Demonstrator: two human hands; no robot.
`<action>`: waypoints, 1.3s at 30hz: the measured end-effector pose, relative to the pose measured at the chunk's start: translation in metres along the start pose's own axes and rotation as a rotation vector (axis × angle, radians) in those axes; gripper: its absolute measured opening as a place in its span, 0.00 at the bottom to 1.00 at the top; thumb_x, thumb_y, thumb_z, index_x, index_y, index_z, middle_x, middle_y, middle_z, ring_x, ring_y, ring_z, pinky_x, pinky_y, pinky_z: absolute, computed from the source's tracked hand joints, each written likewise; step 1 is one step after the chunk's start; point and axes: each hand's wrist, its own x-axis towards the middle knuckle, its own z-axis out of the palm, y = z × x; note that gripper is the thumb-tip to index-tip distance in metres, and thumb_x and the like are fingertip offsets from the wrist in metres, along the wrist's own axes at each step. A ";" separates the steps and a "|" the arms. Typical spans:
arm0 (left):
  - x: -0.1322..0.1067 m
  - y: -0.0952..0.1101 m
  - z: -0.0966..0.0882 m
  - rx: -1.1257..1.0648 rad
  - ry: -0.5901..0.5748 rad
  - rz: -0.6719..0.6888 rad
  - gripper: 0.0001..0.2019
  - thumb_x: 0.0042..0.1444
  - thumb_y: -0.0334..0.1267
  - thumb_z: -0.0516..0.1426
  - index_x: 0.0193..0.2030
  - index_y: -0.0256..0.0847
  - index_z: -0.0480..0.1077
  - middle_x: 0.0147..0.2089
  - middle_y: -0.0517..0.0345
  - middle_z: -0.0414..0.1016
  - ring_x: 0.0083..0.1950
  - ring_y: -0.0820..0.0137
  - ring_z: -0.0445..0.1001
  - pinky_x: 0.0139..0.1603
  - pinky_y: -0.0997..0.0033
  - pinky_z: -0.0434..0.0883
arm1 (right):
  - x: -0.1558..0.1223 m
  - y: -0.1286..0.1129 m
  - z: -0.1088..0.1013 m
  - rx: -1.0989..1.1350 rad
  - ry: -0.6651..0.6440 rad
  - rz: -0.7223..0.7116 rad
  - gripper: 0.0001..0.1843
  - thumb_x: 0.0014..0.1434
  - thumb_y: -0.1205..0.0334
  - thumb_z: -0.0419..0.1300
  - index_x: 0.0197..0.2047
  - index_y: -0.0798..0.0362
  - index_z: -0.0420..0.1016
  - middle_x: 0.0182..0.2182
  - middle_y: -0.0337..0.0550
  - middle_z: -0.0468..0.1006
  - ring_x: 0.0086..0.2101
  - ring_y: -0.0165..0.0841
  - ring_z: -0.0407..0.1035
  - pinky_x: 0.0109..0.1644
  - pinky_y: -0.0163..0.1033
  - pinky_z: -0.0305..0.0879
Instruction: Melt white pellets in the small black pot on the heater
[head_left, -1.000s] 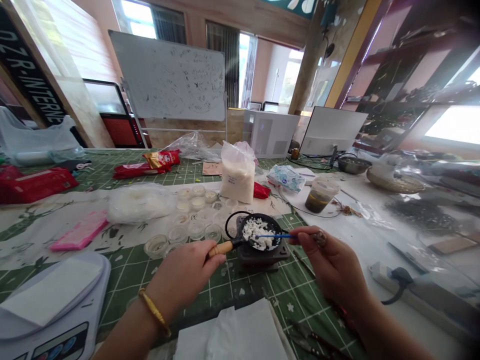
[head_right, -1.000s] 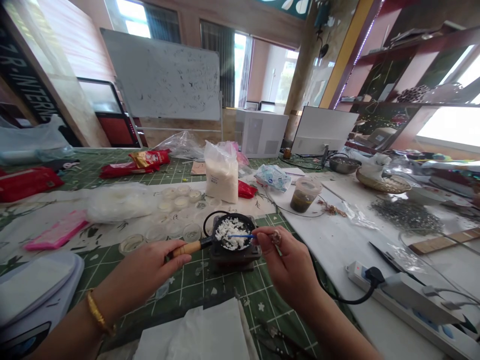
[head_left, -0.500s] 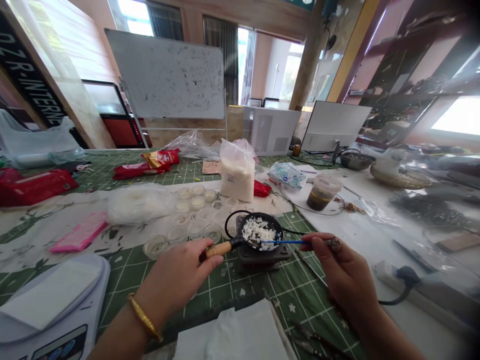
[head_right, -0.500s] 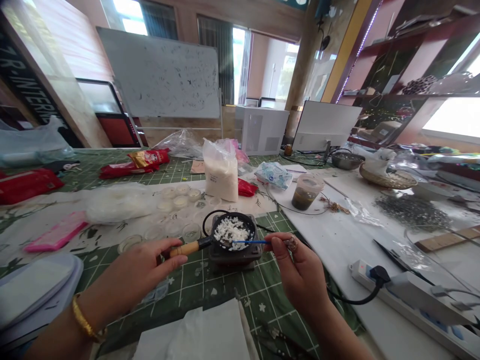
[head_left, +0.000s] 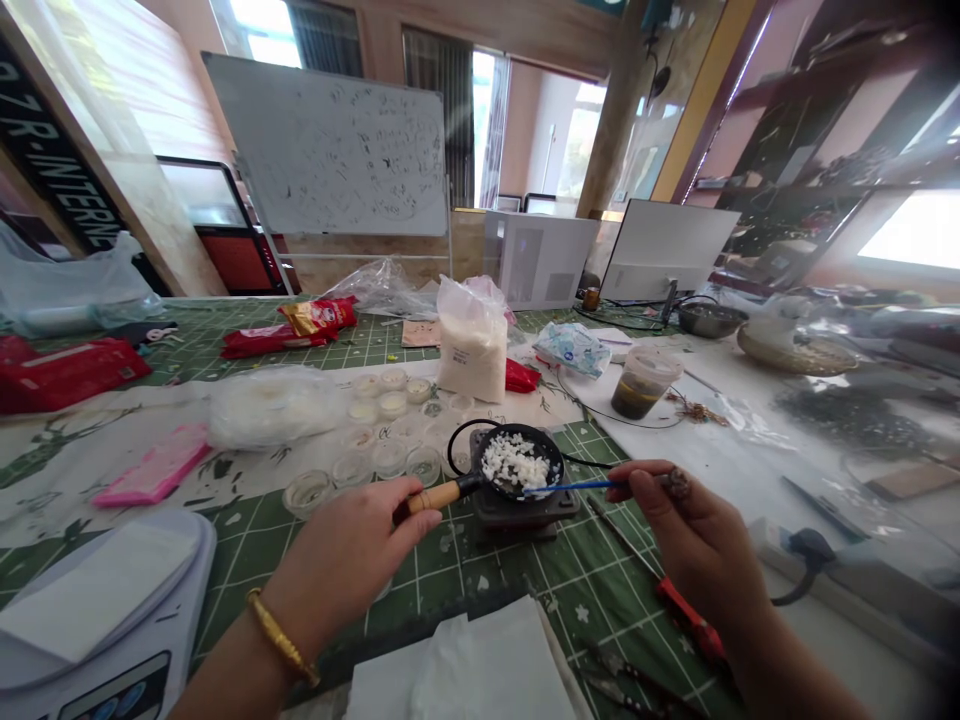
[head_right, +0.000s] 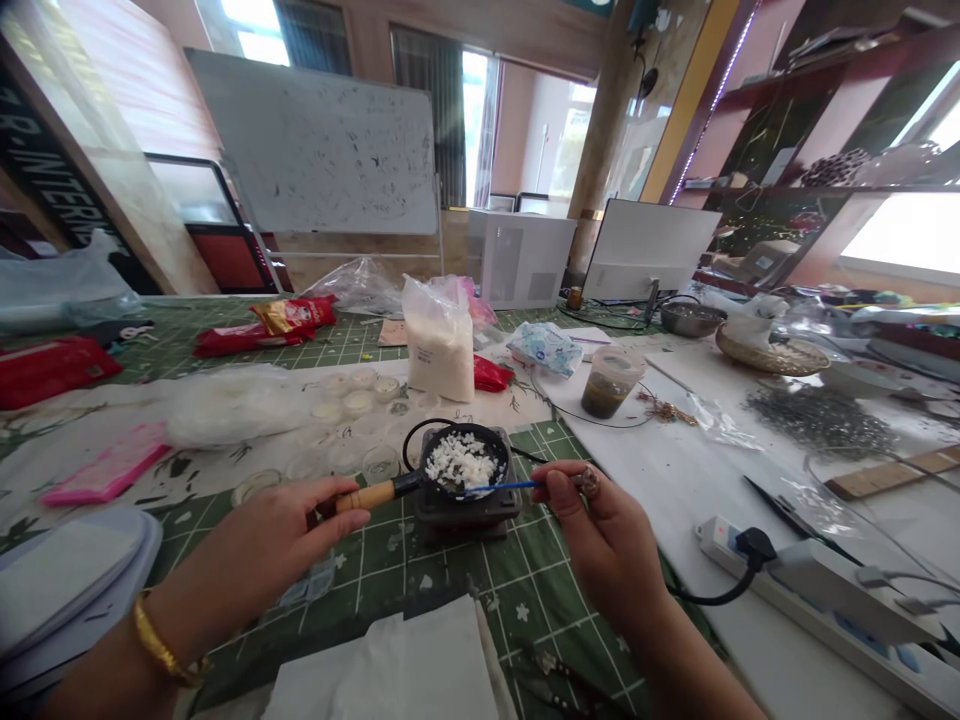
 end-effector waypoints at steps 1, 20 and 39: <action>0.000 0.000 0.000 -0.003 0.000 -0.001 0.17 0.60 0.48 0.48 0.45 0.44 0.72 0.34 0.57 0.77 0.36 0.61 0.73 0.33 0.67 0.61 | 0.003 0.001 0.000 0.004 -0.023 0.010 0.14 0.59 0.50 0.56 0.34 0.50 0.76 0.26 0.39 0.77 0.29 0.32 0.71 0.34 0.34 0.66; 0.001 0.001 -0.001 0.047 -0.003 0.033 0.15 0.61 0.46 0.47 0.33 0.42 0.70 0.30 0.57 0.74 0.32 0.65 0.71 0.29 0.70 0.57 | 0.065 0.013 -0.018 -0.232 -0.195 -0.001 0.22 0.59 0.42 0.52 0.33 0.52 0.75 0.26 0.43 0.78 0.29 0.35 0.72 0.35 0.40 0.67; -0.001 -0.001 -0.001 0.024 -0.008 0.037 0.15 0.60 0.47 0.48 0.37 0.43 0.72 0.31 0.56 0.76 0.32 0.63 0.72 0.29 0.68 0.59 | 0.026 0.011 0.008 -0.203 -0.179 -0.278 0.12 0.63 0.56 0.53 0.43 0.50 0.74 0.35 0.43 0.79 0.37 0.36 0.73 0.42 0.41 0.68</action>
